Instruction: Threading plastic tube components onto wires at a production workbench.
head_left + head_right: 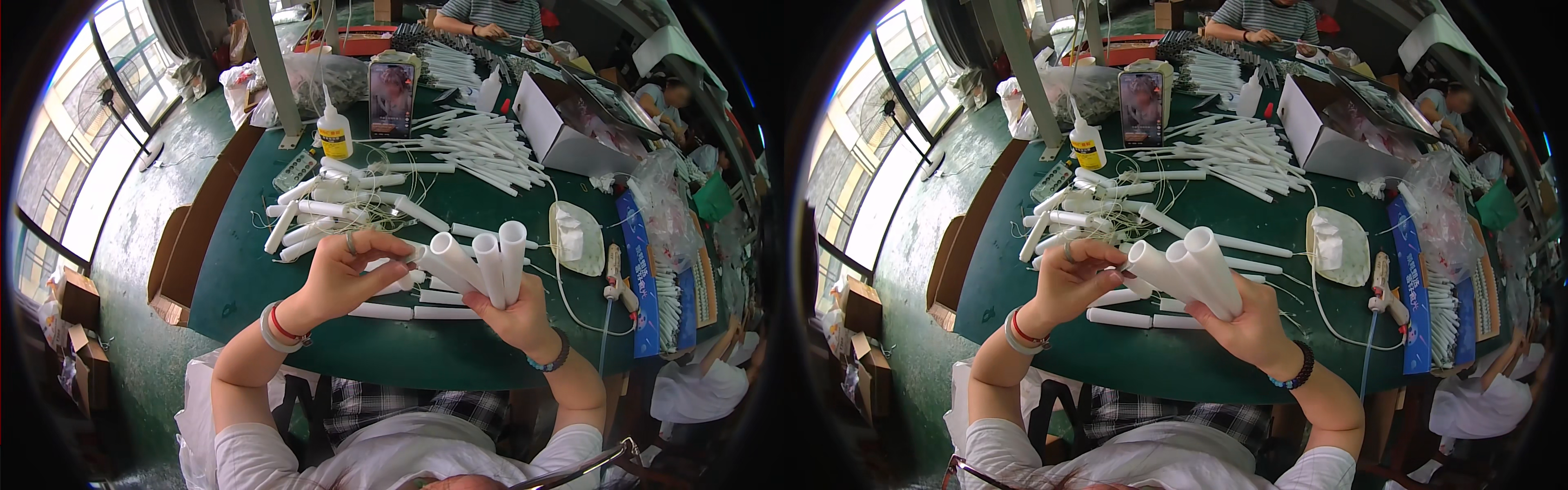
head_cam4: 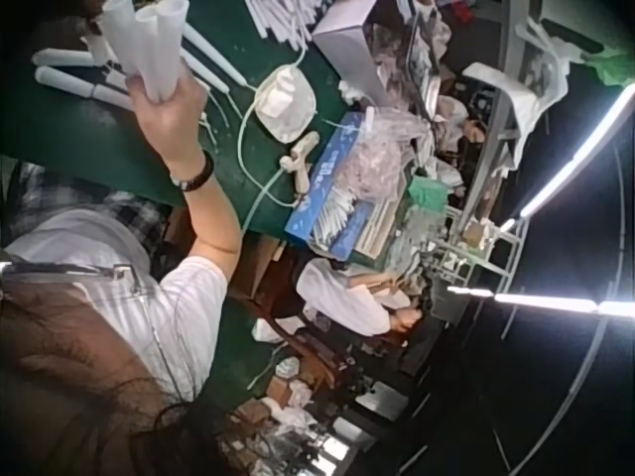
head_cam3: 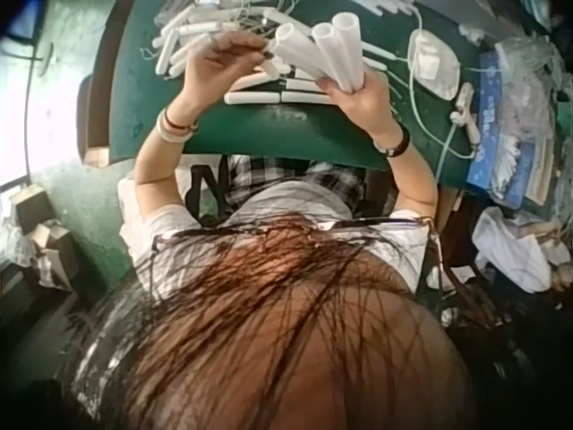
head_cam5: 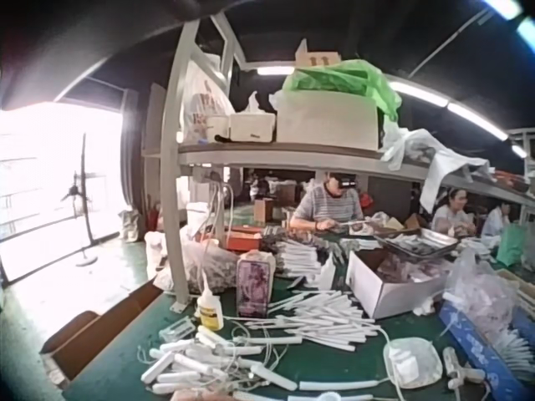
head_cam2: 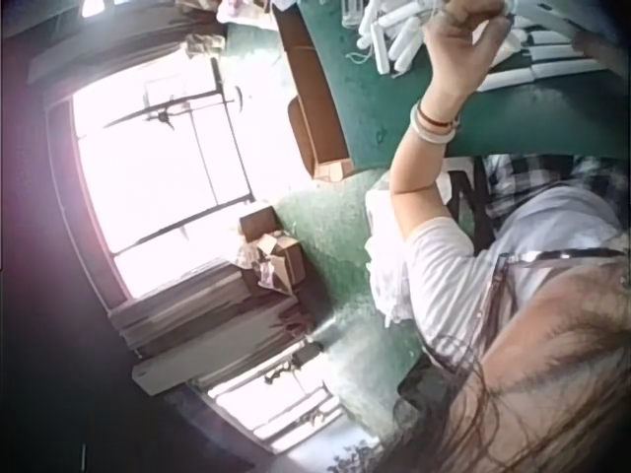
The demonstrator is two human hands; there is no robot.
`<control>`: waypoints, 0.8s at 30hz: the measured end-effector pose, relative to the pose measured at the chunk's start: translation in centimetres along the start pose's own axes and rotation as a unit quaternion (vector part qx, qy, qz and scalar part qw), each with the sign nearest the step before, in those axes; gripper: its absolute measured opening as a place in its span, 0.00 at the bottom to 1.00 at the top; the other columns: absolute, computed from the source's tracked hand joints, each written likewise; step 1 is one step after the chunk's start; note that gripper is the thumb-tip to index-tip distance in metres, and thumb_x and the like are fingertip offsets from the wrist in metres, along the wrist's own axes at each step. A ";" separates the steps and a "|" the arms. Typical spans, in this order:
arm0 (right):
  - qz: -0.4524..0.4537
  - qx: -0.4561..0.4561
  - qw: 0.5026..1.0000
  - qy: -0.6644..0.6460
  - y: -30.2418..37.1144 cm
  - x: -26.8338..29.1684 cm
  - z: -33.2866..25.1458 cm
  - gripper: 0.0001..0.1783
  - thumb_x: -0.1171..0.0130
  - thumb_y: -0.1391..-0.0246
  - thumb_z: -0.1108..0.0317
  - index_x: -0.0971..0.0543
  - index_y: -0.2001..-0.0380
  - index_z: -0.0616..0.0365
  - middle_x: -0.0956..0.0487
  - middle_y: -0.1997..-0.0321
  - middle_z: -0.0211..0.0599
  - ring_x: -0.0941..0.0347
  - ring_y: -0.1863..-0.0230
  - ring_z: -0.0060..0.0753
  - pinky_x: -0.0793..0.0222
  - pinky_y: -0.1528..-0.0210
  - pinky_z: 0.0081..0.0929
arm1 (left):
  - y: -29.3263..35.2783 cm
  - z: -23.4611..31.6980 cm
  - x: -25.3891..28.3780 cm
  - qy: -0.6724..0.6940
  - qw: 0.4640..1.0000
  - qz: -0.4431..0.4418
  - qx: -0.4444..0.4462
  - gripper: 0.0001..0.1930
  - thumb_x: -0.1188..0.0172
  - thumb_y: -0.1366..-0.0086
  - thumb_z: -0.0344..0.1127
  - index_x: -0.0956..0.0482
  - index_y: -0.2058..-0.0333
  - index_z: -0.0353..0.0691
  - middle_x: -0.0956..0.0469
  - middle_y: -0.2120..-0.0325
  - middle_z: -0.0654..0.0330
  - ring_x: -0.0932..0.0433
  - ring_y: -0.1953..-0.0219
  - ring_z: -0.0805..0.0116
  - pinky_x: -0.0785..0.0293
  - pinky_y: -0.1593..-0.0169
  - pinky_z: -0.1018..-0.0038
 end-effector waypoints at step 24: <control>-0.030 0.173 0.970 0.166 -1.0 1.0 0.7 0.19 0.36 0.69 0.80 0.23 0.67 0.56 0.21 0.66 0.36 0.23 0.67 0.39 0.26 0.65 0.27 | -0.7 0.4 -0.7 -0.286 0.937 -0.178 -0.094 0.23 0.42 0.50 0.18 0.24 0.52 0.37 0.23 0.57 0.50 0.21 0.62 0.57 0.24 0.57 0.72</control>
Point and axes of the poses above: each hand's wrist, its own y-axis away from the middle knuckle, its own x-axis out of the back of the hand, z = x × y, the point moved 2 cm from there along -y, towards the middle knuckle
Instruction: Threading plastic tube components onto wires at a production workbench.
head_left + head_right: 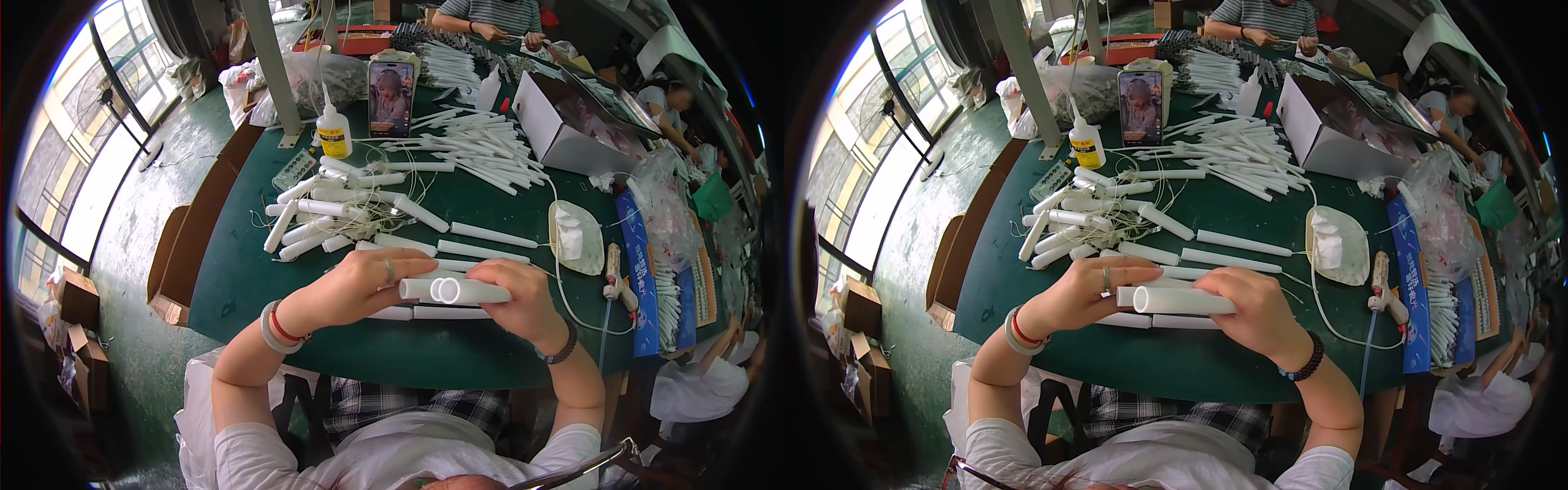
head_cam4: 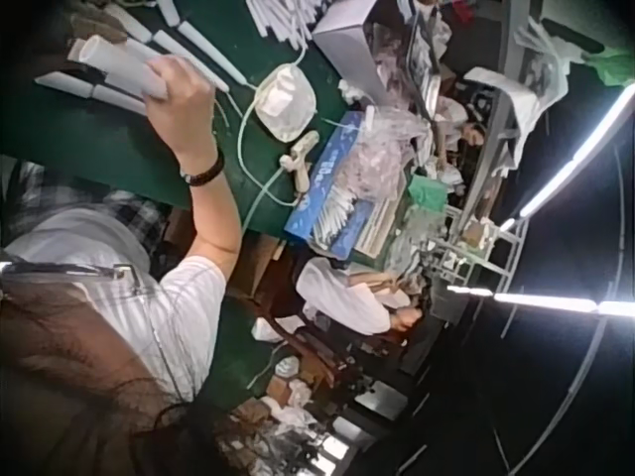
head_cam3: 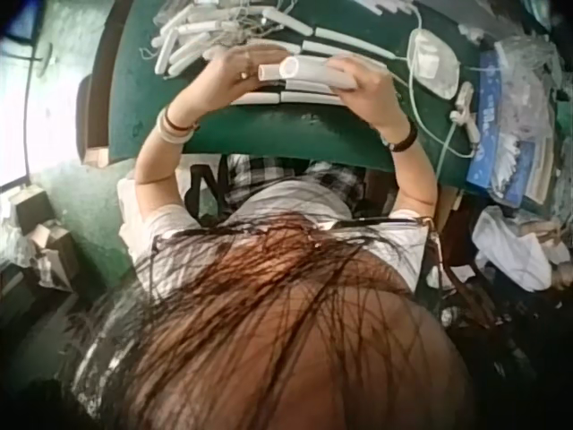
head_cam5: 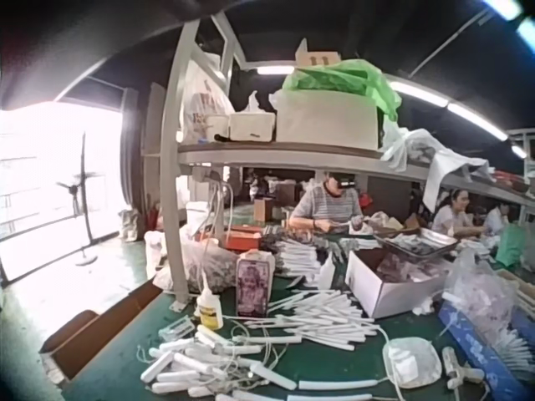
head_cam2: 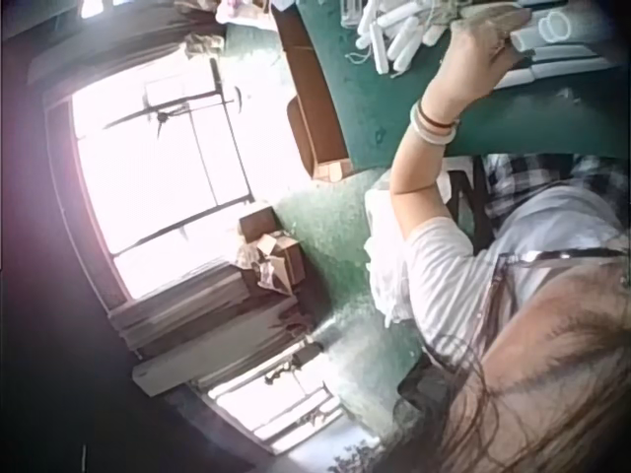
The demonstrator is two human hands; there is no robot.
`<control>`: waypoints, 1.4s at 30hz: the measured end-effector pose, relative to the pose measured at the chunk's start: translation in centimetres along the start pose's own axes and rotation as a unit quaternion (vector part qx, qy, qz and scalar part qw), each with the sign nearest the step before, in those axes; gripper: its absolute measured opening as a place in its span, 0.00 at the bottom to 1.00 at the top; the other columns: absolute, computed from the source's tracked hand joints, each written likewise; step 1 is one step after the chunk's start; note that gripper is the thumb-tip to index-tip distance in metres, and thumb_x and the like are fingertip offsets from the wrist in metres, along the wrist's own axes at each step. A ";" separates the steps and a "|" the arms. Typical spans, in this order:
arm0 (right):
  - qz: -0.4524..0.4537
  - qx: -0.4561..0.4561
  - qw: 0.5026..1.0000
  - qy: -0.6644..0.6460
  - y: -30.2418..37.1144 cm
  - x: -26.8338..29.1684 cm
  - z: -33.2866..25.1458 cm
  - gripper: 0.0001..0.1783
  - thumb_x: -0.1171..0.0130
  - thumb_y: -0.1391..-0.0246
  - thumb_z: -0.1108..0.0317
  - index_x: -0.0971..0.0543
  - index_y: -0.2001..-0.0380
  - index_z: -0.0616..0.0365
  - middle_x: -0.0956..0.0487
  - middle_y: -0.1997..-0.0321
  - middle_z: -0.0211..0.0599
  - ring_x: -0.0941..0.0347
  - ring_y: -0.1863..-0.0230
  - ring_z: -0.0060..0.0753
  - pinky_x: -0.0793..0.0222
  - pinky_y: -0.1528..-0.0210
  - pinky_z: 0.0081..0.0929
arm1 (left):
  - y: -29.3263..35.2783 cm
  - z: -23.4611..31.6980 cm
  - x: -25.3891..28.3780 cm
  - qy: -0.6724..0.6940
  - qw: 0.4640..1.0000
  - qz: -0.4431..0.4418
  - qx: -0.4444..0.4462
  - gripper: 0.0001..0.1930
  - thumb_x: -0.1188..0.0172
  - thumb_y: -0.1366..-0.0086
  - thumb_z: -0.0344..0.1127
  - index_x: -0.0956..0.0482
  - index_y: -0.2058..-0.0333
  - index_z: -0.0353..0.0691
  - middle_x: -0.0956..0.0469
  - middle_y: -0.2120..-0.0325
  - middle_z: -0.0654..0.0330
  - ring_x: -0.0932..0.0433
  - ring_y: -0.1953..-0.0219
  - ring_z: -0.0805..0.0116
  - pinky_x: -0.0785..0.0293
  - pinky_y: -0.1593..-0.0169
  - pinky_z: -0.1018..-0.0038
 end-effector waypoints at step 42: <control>0.033 -0.111 0.980 0.159 -0.7 3.3 9.3 0.13 0.40 0.63 0.81 0.25 0.68 0.64 0.23 0.64 0.46 0.27 0.59 0.48 0.31 0.58 0.33 | -1.1 -8.3 8.7 -0.239 0.954 -0.017 0.182 0.10 0.40 0.47 0.31 0.20 0.66 0.35 0.22 0.65 0.53 0.24 0.61 0.55 0.29 0.55 0.66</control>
Point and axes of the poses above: each hand's wrist, its own y-axis away from the middle knuckle, its own x-axis out of the back of the hand, z = x × y, the point moved 2 cm from there along -y, towards the middle knuckle
